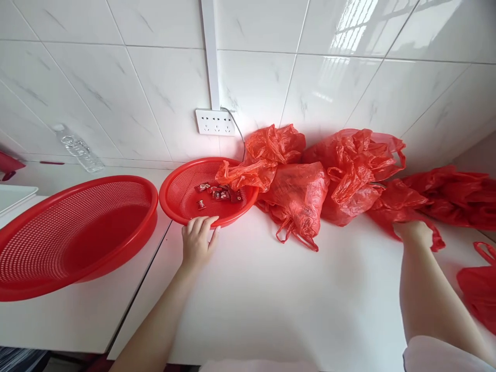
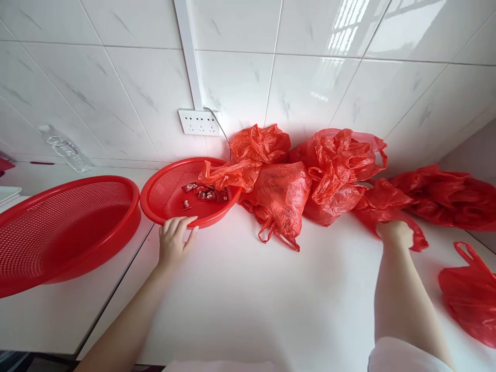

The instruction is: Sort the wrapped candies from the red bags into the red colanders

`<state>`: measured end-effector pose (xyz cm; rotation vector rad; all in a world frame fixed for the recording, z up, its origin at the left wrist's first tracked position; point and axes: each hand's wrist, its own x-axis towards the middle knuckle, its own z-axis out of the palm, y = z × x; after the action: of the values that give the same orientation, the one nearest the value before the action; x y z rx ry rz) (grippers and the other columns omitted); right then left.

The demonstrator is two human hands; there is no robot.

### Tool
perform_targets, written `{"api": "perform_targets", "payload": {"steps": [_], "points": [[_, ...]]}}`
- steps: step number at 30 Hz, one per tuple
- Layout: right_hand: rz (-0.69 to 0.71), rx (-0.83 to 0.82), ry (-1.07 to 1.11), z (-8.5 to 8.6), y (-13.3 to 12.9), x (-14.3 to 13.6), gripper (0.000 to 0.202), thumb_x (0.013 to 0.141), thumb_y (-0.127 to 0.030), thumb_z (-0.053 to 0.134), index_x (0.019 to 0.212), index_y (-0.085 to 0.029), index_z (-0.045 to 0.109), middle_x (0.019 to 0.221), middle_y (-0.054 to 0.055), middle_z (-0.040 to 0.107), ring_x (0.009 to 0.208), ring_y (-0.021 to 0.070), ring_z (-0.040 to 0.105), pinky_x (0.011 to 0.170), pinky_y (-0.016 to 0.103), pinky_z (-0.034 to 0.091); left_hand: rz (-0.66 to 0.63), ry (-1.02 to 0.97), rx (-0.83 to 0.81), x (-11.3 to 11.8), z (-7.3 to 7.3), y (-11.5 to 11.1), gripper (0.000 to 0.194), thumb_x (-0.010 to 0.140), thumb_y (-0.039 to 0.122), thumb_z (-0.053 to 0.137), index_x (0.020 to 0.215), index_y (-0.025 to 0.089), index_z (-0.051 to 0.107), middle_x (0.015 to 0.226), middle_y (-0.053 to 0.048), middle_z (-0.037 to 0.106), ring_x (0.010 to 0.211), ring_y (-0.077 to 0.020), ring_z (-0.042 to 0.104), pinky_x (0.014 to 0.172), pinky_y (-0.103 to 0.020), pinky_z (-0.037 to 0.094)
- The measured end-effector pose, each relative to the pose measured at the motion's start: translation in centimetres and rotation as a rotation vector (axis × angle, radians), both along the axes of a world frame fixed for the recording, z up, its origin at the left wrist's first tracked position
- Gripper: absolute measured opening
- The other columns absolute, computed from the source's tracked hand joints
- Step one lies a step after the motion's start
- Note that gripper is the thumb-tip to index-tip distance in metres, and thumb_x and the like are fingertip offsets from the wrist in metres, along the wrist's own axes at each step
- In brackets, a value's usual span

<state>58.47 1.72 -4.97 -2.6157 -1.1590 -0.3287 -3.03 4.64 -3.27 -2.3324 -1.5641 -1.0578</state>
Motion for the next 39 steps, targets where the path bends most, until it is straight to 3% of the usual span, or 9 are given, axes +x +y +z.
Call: {"api": "perform_targets", "payload": {"steps": [6,9,13,18,23,26,29,34,39], "points": [[-0.117,0.152,0.073,4.3,1.2,-6.1,0.043,0.087,-0.036,0.043,0.115,-0.013,0.066,0.094,0.026,0.068,0.086,0.034,0.064,0.065,0.042,0.043,0.006,0.025,0.016,-0.3,-0.4,0.9,0.03,0.092,0.032,0.048,0.117,0.023,0.063,0.112,-0.01,0.066,0.107,-0.0289,0.054,0.088,-0.042,0.037],[0.369,0.523,0.0,7.7,2.6,-14.1,0.033,0.091,-0.034,0.044,0.109,-0.015,0.064,0.1,0.019,0.067,0.093,0.0251,0.062,0.084,0.034,0.044,0.005,0.029,0.025,-0.3,-0.6,1.1,0.031,0.091,0.03,0.049,0.117,0.022,0.063,0.112,-0.01,0.066,0.108,-0.0292,0.053,0.089,-0.042,0.038],[0.844,0.452,0.194,10.6,6.8,-25.0,0.045,0.094,-0.034,0.042,0.137,-0.02,0.04,0.11,0.011,0.067,0.087,0.0224,0.064,0.076,0.033,0.049,0.008,0.034,0.016,-0.3,-0.6,1.0,0.032,0.09,0.028,0.049,0.119,0.021,0.061,0.115,-0.011,0.064,0.111,-0.0291,0.052,0.095,-0.043,0.037],[1.159,0.203,0.052,9.9,14.5,-32.2,0.05,0.092,-0.012,0.032,0.142,-0.013,0.036,0.134,0.015,0.056,0.12,0.029,0.052,0.096,0.043,0.043,-0.041,0.031,0.021,-0.5,-0.5,0.8,0.035,0.09,0.026,0.048,0.123,0.019,0.059,0.116,-0.012,0.062,0.113,-0.0286,0.051,0.101,-0.043,0.037],[1.114,0.192,-0.059,8.6,18.3,-34.1,0.037,0.083,-0.01,0.045,0.118,-0.009,0.055,0.14,0.02,0.048,0.129,0.0341,0.04,0.108,0.058,0.025,-0.067,0.037,0.027,-0.8,-0.5,0.7,0.036,0.09,0.023,0.048,0.125,0.019,0.057,0.117,-0.011,0.061,0.113,-0.0269,0.05,0.102,-0.042,0.038],[1.104,0.255,-0.055,9.6,16.7,-34.1,0.016,0.087,-0.019,0.046,0.097,-0.012,0.058,0.114,0.017,0.063,0.111,0.0287,0.052,0.107,0.052,0.028,-0.079,0.037,-0.003,-0.6,-0.1,0.5,0.036,0.09,0.022,0.048,0.126,0.019,0.056,0.118,-0.01,0.06,0.113,-0.0252,0.05,0.102,-0.04,0.039],[1.192,0.425,0.015,11.6,12.0,-34.0,0.017,0.093,-0.031,0.044,0.091,-0.017,0.052,0.082,0.005,0.061,0.073,0.0175,0.054,0.077,0.032,0.044,-0.019,0.064,-0.035,-0.5,1.4,-0.2,0.037,0.09,0.022,0.05,0.126,0.019,0.056,0.127,-0.012,0.057,0.119,-0.0272,0.049,0.1,-0.041,0.04],[1.55,0.333,-0.238,11.7,1.6,-34.9,0.015,0.095,-0.021,0.044,0.081,-0.019,0.05,0.064,-0.003,0.05,0.056,0.0114,0.042,0.056,0.026,0.029,0.246,-0.045,0.214,-0.7,5.8,-3.5,0.043,0.081,0.016,0.057,0.124,0.019,0.056,0.126,-0.014,0.058,0.112,-0.0323,0.054,0.094,-0.048,0.041],[1.712,0.073,-0.476,5.3,-3.7,-36.6,0.02,0.092,-0.005,0.041,0.084,-0.016,0.056,0.067,0.0,0.056,0.054,0.0117,0.045,0.05,0.031,0.021,-0.398,0.09,0.257,1.5,8.8,-7.2,0.039,0.078,0.011,0.057,0.116,0.019,0.057,0.108,-0.01,0.065,0.098,-0.0234,0.061,0.084,-0.037,0.048]]}}
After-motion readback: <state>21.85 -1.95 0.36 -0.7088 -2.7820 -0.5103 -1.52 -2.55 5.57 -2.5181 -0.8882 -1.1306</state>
